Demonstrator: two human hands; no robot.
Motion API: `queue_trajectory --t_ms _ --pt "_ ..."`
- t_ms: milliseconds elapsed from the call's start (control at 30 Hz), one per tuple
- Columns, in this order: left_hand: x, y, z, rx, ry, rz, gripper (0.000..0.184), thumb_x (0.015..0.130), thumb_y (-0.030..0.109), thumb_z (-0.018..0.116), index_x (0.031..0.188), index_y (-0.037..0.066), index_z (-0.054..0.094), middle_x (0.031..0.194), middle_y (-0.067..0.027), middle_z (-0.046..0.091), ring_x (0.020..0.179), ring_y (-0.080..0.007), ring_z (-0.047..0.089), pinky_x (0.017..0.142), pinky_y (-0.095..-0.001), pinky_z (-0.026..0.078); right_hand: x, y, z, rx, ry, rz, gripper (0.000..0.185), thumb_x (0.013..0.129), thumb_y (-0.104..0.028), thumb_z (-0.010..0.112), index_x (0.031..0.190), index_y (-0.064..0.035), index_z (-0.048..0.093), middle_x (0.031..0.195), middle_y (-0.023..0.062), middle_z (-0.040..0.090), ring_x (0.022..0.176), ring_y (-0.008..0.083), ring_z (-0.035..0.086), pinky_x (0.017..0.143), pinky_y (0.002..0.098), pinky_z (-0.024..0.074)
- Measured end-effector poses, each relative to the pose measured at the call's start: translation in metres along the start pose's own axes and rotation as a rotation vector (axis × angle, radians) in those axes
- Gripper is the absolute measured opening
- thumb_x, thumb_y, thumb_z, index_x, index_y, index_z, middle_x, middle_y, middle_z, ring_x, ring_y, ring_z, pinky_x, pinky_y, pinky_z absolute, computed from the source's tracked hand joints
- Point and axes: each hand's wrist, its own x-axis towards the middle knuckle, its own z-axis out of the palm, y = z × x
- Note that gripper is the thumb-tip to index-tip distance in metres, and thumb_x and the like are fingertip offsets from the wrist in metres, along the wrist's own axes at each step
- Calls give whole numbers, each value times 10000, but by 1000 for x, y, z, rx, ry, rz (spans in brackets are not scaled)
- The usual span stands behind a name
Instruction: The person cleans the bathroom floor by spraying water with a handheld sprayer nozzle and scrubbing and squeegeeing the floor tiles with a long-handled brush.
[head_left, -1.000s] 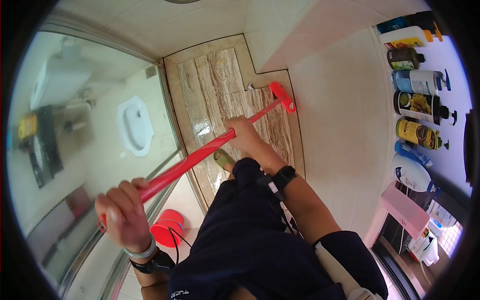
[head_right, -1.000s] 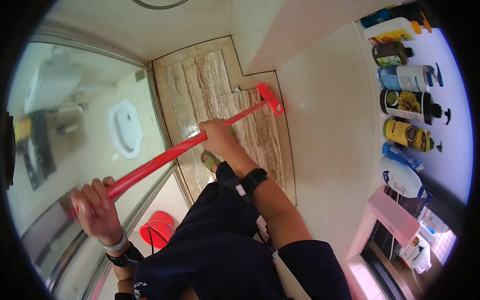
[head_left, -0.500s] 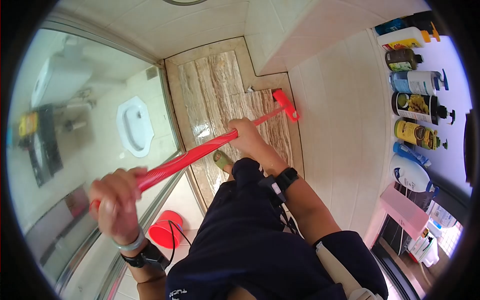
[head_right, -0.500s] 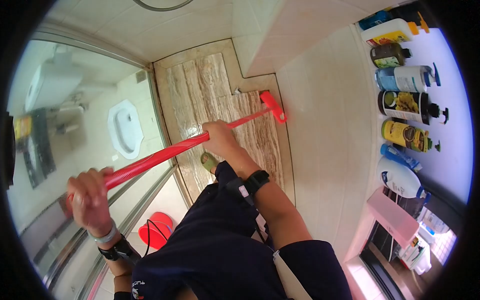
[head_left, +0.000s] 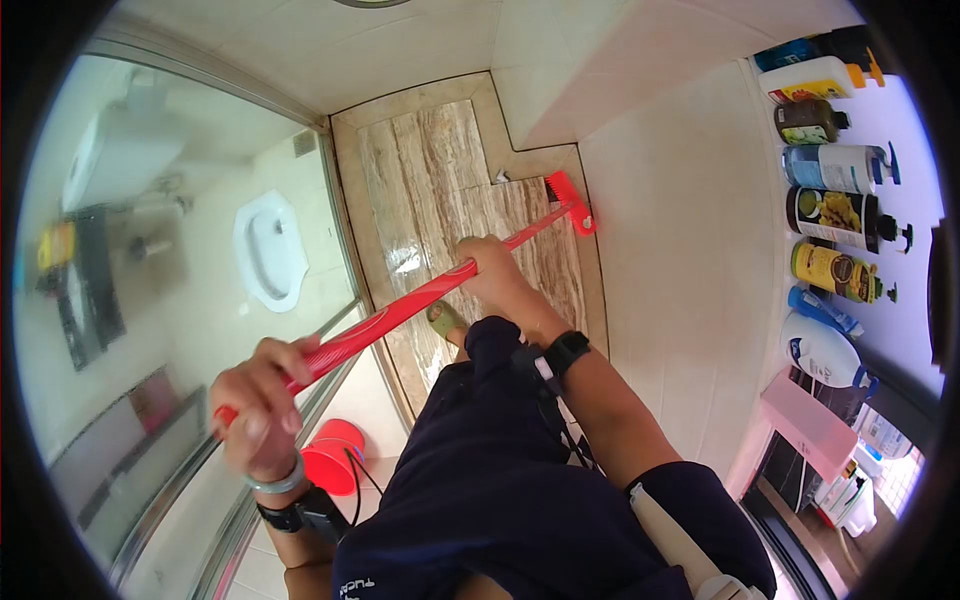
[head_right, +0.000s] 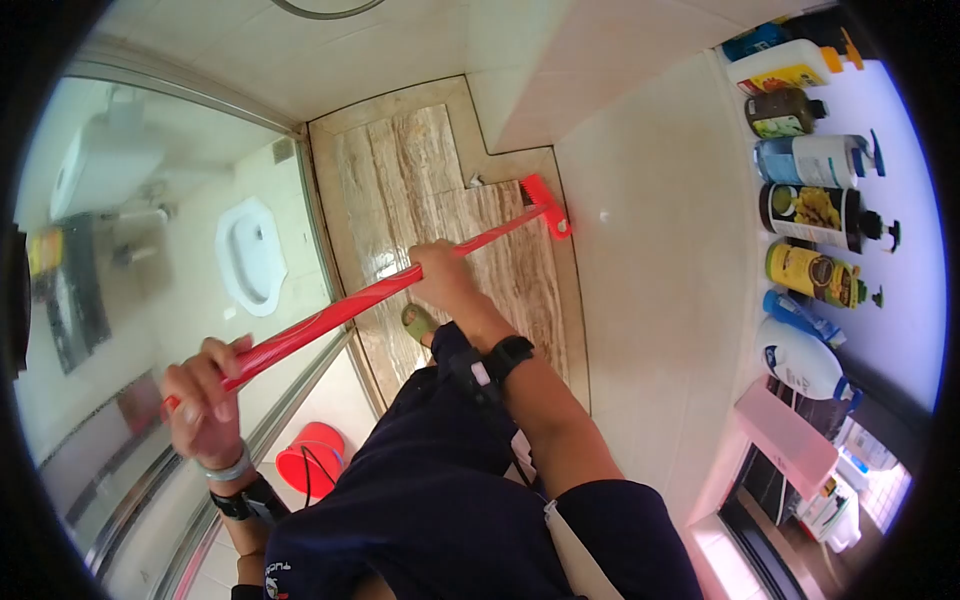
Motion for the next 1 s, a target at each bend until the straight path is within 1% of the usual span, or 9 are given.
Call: queue_trajectory --t_ms 133,300,367,433,500,567,667,833,1000 --pt "-13 -10 17 73 248 -112 258 842 184 581 672 90 411 617 -47 462 709 -220 509 932 -538 418 24 17 0 2 -37 -3 74 656 -67 637 687 -26 585 732 189 597 793 405 556 700 455 453" --pt "-8 20 3 180 222 41 269 822 215 603 655 102 424 571 -41 450 611 -202 498 892 -541 446 31 -16 3 -4 -25 -82 83 650 -67 636 690 -26 575 743 176 604 784 397 558 694 465 453" --pt "-6 31 -17 107 59 110 279 810 232 611 642 109 426 547 -35 441 583 -190 488 871 -540 458 16 -36 -4 8 -13 -58 85 645 -65 632 694 -27 575 752 178 606 798 390 566 698 466 454" --pt "-1 20 -24 20 -15 101 253 827 199 588 654 110 426 574 -34 456 611 -183 484 890 -528 449 5 -33 -4 -18 -24 35 86 640 -65 633 695 -27 577 769 181 610 820 385 574 698 465 462" --pt "3 -5 -15 -86 258 -134 224 846 152 560 672 105 426 611 -38 462 664 -187 481 934 -518 418 4 4 9 -29 -49 55 87 642 -64 633 698 -23 582 770 186 611 821 386 578 701 462 463" --pt "6 -24 9 -59 281 -179 227 864 113 536 685 94 399 641 -45 448 731 -206 486 969 -521 379 8 42 18 3 31 60 100 644 -72 645 716 -24 595 766 191 613 815 385 586 698 457 464" --pt "13 -25 30 -31 259 -172 227 864 113 531 688 88 391 646 -51 460 725 -214 492 977 -525 373 31 48 -17 -28 -71 66 113 644 -85 661 727 -29 608 760 204 612 807 395 584 687 453 461" --pt "25 4 23 18 107 -114 228 848 93 536 663 81 403 618 -55 468 672 -216 503 920 -517 429 5 17 -14 122 12 100 117 631 -90 671 700 -25 602 739 209 596 776 409 574 677 454 460" --pt "12 -23 31 125 155 -157 204 866 94 555 689 57 461 638 -64 500 714 -234 544 930 -510 425 15 41 -24 2 0 35 116 648 -99 639 686 -10 575 751 216 589 800 417 557 713 461 450"
